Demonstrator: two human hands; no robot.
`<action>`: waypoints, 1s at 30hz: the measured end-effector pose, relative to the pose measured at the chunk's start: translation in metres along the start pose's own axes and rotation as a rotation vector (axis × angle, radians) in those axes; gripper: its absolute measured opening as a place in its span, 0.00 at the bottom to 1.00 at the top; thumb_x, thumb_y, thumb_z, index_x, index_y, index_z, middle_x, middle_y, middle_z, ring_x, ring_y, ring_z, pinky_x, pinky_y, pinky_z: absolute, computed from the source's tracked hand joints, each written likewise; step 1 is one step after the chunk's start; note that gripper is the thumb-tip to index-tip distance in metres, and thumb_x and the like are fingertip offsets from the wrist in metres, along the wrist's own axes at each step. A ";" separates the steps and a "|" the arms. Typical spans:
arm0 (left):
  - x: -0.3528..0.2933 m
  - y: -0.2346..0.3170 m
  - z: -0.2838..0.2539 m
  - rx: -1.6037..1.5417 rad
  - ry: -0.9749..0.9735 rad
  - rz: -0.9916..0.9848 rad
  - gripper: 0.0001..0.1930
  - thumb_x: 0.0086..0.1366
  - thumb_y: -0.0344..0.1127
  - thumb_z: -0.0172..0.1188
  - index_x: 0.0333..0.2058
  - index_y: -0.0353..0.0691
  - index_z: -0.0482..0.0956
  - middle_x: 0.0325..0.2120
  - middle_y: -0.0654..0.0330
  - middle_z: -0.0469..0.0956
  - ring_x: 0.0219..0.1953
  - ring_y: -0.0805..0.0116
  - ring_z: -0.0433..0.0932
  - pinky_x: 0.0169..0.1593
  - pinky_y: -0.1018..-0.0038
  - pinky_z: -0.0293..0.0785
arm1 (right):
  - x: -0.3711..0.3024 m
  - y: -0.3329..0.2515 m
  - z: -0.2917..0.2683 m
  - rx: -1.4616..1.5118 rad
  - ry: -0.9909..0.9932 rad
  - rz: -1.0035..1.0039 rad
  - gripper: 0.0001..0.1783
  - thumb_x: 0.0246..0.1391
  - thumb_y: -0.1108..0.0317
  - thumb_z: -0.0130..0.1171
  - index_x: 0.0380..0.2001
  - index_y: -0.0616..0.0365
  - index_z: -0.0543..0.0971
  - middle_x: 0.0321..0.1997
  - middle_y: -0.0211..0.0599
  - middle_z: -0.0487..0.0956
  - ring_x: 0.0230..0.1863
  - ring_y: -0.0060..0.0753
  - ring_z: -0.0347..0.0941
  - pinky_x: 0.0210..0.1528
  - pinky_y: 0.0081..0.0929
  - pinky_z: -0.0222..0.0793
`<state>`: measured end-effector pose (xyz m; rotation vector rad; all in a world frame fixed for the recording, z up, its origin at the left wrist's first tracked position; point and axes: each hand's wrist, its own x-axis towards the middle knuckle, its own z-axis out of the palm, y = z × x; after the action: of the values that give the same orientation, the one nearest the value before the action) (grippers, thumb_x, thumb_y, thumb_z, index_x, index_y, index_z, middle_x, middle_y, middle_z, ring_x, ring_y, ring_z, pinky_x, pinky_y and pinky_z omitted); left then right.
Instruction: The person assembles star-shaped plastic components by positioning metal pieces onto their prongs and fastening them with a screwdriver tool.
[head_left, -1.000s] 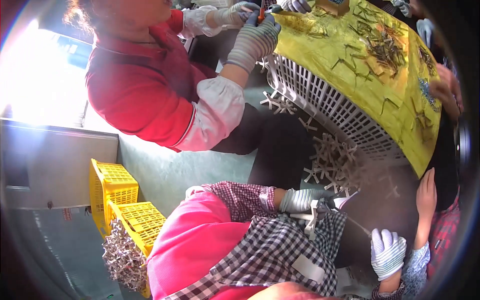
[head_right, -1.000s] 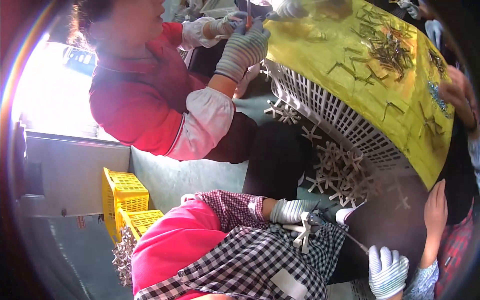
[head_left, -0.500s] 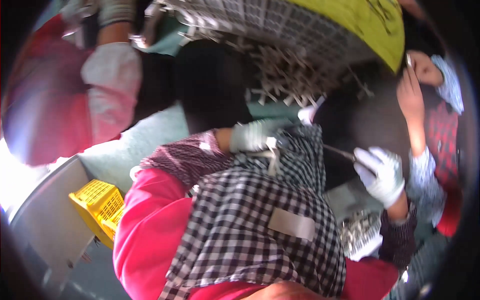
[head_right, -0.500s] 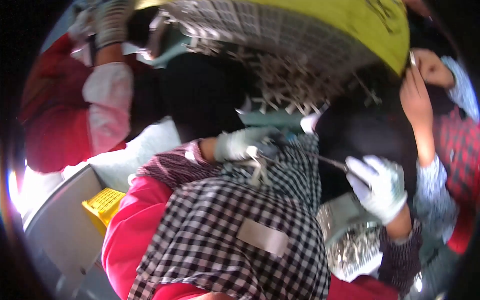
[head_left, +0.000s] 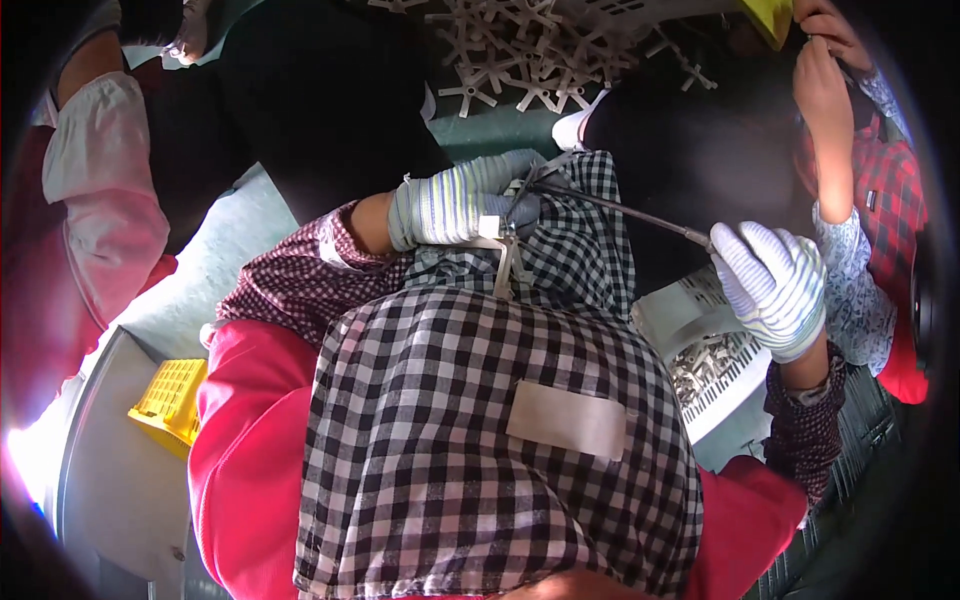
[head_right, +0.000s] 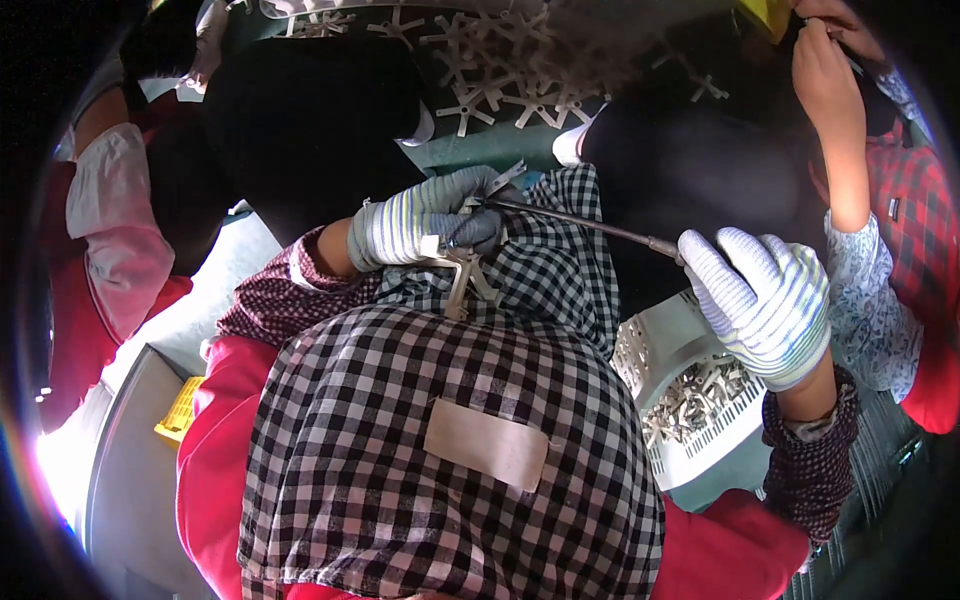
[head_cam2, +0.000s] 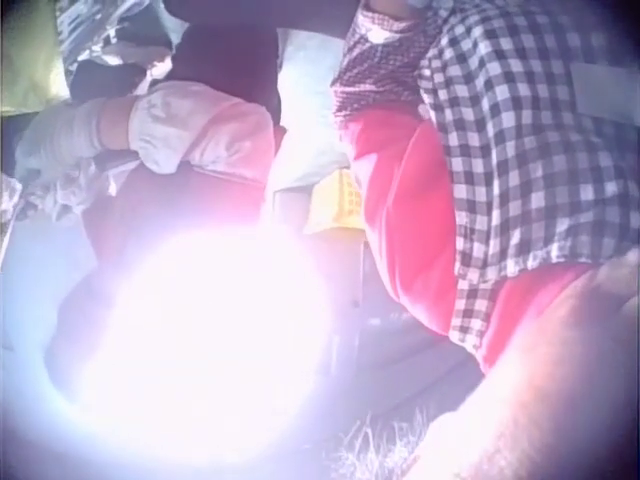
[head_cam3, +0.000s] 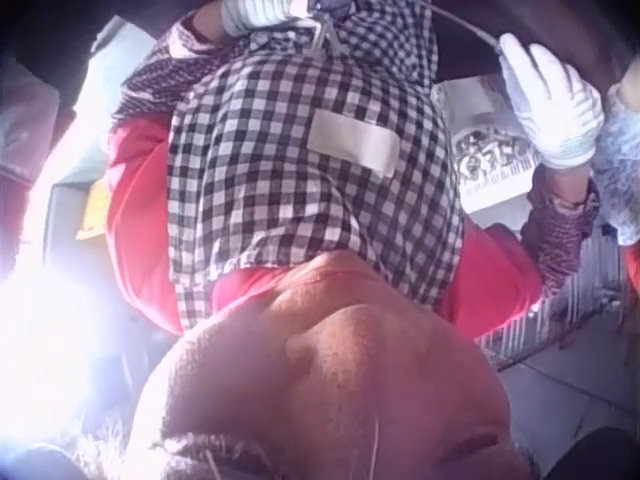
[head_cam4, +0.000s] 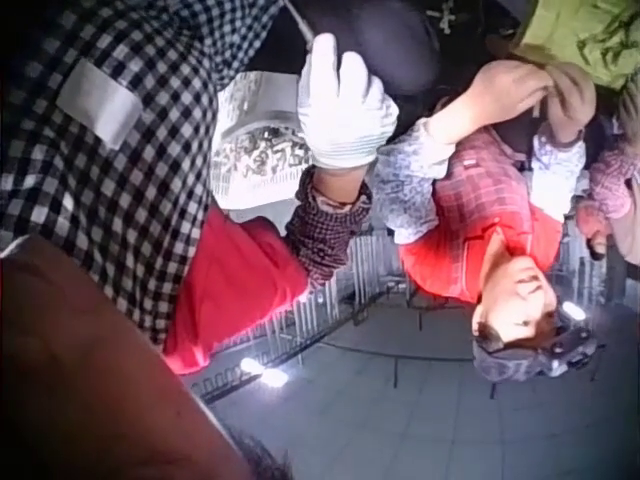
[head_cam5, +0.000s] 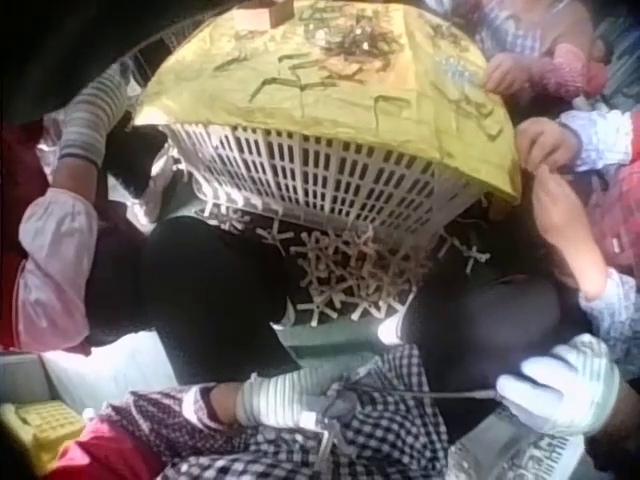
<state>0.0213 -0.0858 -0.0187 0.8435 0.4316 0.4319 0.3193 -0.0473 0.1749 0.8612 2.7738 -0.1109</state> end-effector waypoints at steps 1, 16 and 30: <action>0.000 -0.001 0.001 -0.005 0.001 0.000 0.24 0.63 0.34 0.54 0.55 0.35 0.57 0.17 0.71 0.63 0.19 0.83 0.63 0.24 0.86 0.63 | 0.001 -0.001 0.000 0.032 0.006 0.014 0.22 0.39 0.65 0.64 0.43 0.47 0.78 0.37 0.32 0.73 0.33 0.37 0.69 0.34 0.34 0.64; -0.008 -0.017 -0.007 -0.216 0.001 -0.060 0.20 0.56 0.40 0.62 0.43 0.36 0.69 0.46 0.46 0.67 0.42 0.50 0.71 0.44 0.63 0.72 | 0.037 0.004 -0.011 1.189 -0.494 0.879 0.14 0.44 0.72 0.61 0.35 0.68 0.79 0.28 0.40 0.80 0.27 0.20 0.74 0.31 0.18 0.69; -0.009 0.047 0.012 -0.218 0.246 -0.044 0.29 0.58 0.40 0.61 0.51 0.30 0.59 0.31 0.62 0.70 0.33 0.74 0.74 0.42 0.76 0.73 | 0.015 0.008 -0.002 0.963 -0.235 0.423 0.21 0.46 0.62 0.60 0.45 0.53 0.75 0.33 0.41 0.79 0.34 0.42 0.76 0.37 0.33 0.70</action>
<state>0.0115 -0.0701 0.0271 0.5705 0.6172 0.5338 0.3114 -0.0323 0.1729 1.4751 2.1649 -1.4257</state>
